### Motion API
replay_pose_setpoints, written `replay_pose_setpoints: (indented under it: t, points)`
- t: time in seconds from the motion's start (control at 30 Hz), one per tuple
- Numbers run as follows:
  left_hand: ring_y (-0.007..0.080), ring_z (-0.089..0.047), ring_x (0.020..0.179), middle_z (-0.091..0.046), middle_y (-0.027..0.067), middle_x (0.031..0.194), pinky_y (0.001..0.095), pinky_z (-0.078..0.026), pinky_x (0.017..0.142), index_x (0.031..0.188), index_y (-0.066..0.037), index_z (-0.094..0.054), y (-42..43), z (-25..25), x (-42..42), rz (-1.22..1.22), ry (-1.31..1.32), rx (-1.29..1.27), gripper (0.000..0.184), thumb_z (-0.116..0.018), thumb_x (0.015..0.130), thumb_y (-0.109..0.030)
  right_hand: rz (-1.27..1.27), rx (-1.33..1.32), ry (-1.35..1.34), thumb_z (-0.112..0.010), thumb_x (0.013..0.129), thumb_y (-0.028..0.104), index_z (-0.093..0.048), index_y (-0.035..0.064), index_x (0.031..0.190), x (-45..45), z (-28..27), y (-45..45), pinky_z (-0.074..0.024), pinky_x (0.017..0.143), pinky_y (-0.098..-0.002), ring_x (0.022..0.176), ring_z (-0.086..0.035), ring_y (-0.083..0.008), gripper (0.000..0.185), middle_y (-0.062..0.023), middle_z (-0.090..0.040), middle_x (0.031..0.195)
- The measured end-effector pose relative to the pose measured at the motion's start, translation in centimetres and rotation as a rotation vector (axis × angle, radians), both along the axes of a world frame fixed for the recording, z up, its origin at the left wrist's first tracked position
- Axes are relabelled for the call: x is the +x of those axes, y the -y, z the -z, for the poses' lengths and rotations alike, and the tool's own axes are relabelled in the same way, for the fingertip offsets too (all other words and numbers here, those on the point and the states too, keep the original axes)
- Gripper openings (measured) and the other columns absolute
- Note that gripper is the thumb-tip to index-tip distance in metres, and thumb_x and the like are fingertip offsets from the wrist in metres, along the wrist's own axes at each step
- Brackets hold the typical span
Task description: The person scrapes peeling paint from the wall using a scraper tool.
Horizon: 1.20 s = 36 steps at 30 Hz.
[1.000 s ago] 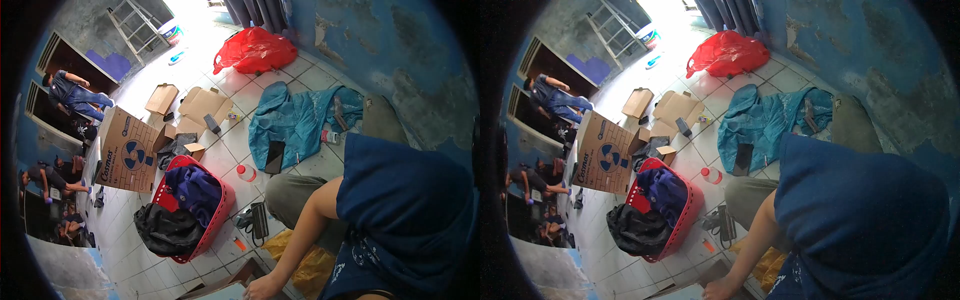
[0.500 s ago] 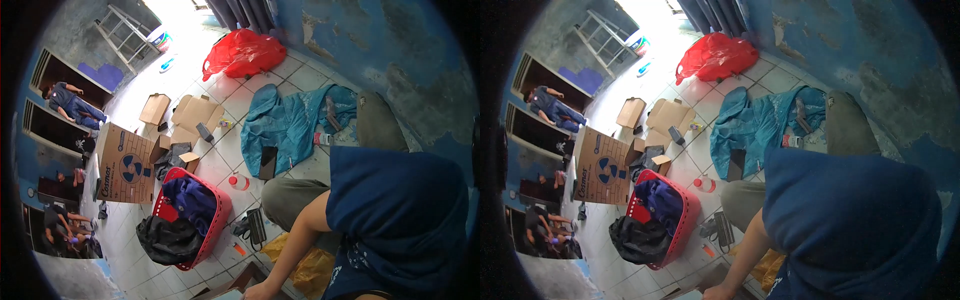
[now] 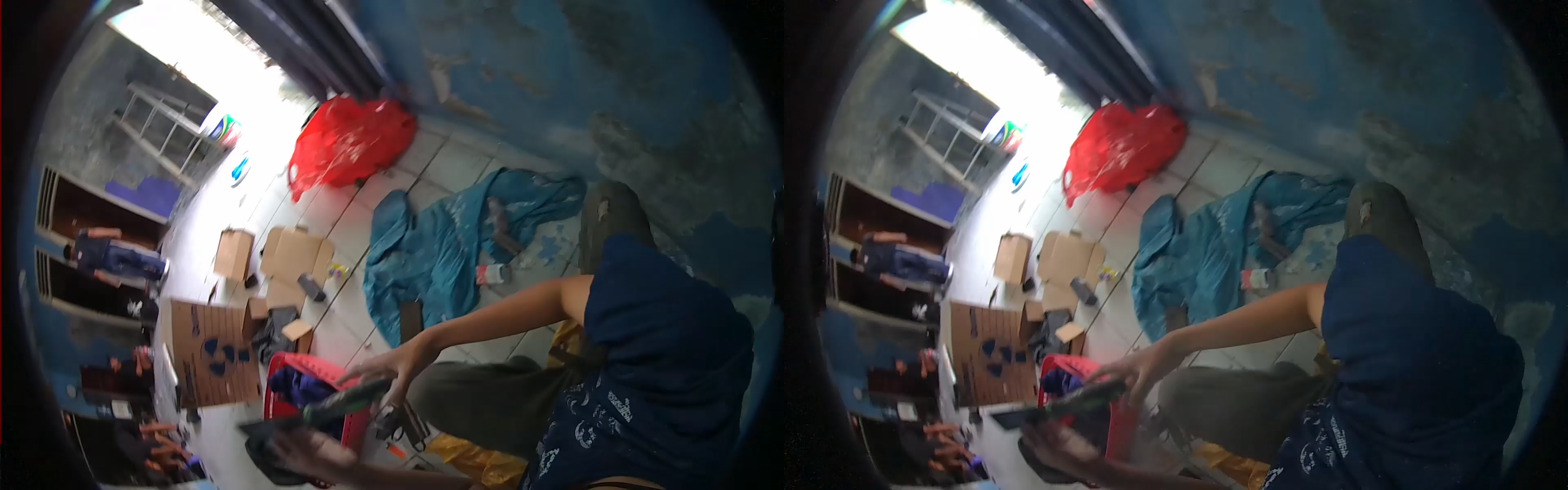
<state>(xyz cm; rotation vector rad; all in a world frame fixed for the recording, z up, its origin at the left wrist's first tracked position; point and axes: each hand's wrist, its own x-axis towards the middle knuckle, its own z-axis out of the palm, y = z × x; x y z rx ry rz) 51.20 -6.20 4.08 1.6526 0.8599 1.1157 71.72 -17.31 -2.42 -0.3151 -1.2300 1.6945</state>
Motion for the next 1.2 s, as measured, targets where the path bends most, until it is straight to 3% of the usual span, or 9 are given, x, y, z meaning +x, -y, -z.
replay_pose_setpoints:
  t: [0.27,0.4,0.5,0.6,0.7,0.77,0.87,0.97,1.2]
  points:
    - [0.0162,-0.046,0.093,-0.047,0.0054,0.107,0.0314,-0.032,0.084,0.12,-0.009,-0.031,8.4,2.7,27.0,0.492,0.324,-0.619,0.043,-0.052,0.083,-0.019,0.629,-0.087,-0.276,-0.054,0.082,0.025,-0.034,0.0068,0.122,19.0,-0.6,12.3,-0.0465,0.075,-0.0343,0.093,-0.053,-0.0196,0.049,-0.0143,-0.048,0.11]
    - [0.0139,-0.042,0.102,-0.048,0.0014,0.106,0.0332,-0.03,0.088,0.108,-0.011,-0.045,12.8,6.8,34.2,0.864,0.23,-0.965,0.026,-0.045,0.086,-0.025,1.59,0.606,0.494,-0.057,0.08,0.02,-0.056,0.0006,0.081,23.9,-1.0,15.3,-0.0439,0.069,-0.0296,0.083,-0.053,-0.0145,0.02,-0.0067,-0.055,0.083]
    - [0.0137,-0.037,0.11,-0.049,0.0024,0.11,0.0323,-0.026,0.094,0.105,-0.009,-0.05,17.2,13.5,36.8,1.184,0.02,-1.149,0.026,-0.043,0.086,-0.026,1.506,0.423,0.8,-0.06,0.073,0.021,-0.053,0.0067,0.077,23.6,-2.0,20.5,-0.0433,0.069,-0.0356,0.076,-0.057,-0.0232,0.017,-0.0079,-0.057,0.075]
    - [0.0161,-0.047,0.099,-0.05,0.0043,0.108,0.0303,-0.037,0.084,0.109,-0.005,-0.046,23.6,17.9,36.0,1.672,-0.69,-0.336,0.027,-0.043,0.084,-0.015,1.466,0.631,1.221,-0.066,0.063,0.031,-0.051,0.0086,0.074,23.2,0.9,23.1,-0.0434,0.06,-0.0355,0.061,-0.056,-0.0271,0.029,-0.008,-0.056,0.064]
    - [0.0185,-0.054,0.089,-0.052,0.0069,0.105,0.0286,-0.043,0.076,0.111,-0.005,-0.047,27.2,19.0,32.7,2.182,-0.947,-0.412,0.028,-0.041,0.084,-0.007,1.216,0.447,1.634,-0.059,0.06,0.058,-0.055,0.0085,0.06,22.5,3.5,25.8,-0.0436,0.054,-0.0339,0.061,-0.057,-0.0267,0.049,-0.0079,-0.056,0.057]
    - [0.0211,-0.055,0.092,-0.05,0.0099,0.11,0.0276,-0.043,0.079,0.113,-0.008,-0.048,27.6,18.9,31.4,2.4,-1.266,0.592,0.032,-0.042,0.082,-0.007,1.14,0.308,1.718,-0.056,0.058,0.063,-0.056,0.009,0.056,22.7,5.2,27.0,-0.0431,0.052,-0.034,0.06,-0.057,-0.0268,0.054,-0.0087,-0.056,0.056]
    - [0.0243,-0.055,0.09,-0.053,0.0133,0.107,0.0301,-0.043,0.078,0.111,-0.009,-0.05,25.3,20.3,32.1,2.509,-0.877,0.925,0.03,-0.047,0.081,-0.014,1.092,0.117,1.789,-0.054,0.055,0.068,-0.057,0.0096,0.051,24.6,8.3,28.8,-0.0425,0.05,-0.0352,0.058,-0.057,-0.027,0.058,-0.0104,-0.057,0.056]
    - [0.0261,-0.058,0.081,-0.06,0.0127,0.088,0.0354,-0.045,0.069,0.102,-0.01,-0.053,26.8,17.9,32.0,1.715,-1.189,0.597,0.034,-0.056,0.076,-0.03,1.097,-0.039,1.769,-0.055,0.057,0.061,-0.057,0.0078,0.049,26.4,10.2,31.5,-0.0425,0.05,-0.0378,0.056,-0.056,-0.0288,0.054,-0.0118,-0.057,0.056]
    - [0.0297,-0.058,0.08,-0.06,0.0128,0.088,0.0376,-0.045,0.069,0.099,-0.01,-0.054,24.8,22.3,33.7,1.777,-1.441,0.544,0.036,-0.055,0.075,-0.037,1.161,-0.274,1.852,-0.059,0.055,0.05,-0.057,0.0073,0.05,29.3,12.6,37.2,-0.0443,0.053,-0.0386,0.056,-0.056,-0.0304,0.043,-0.0127,-0.056,0.053]
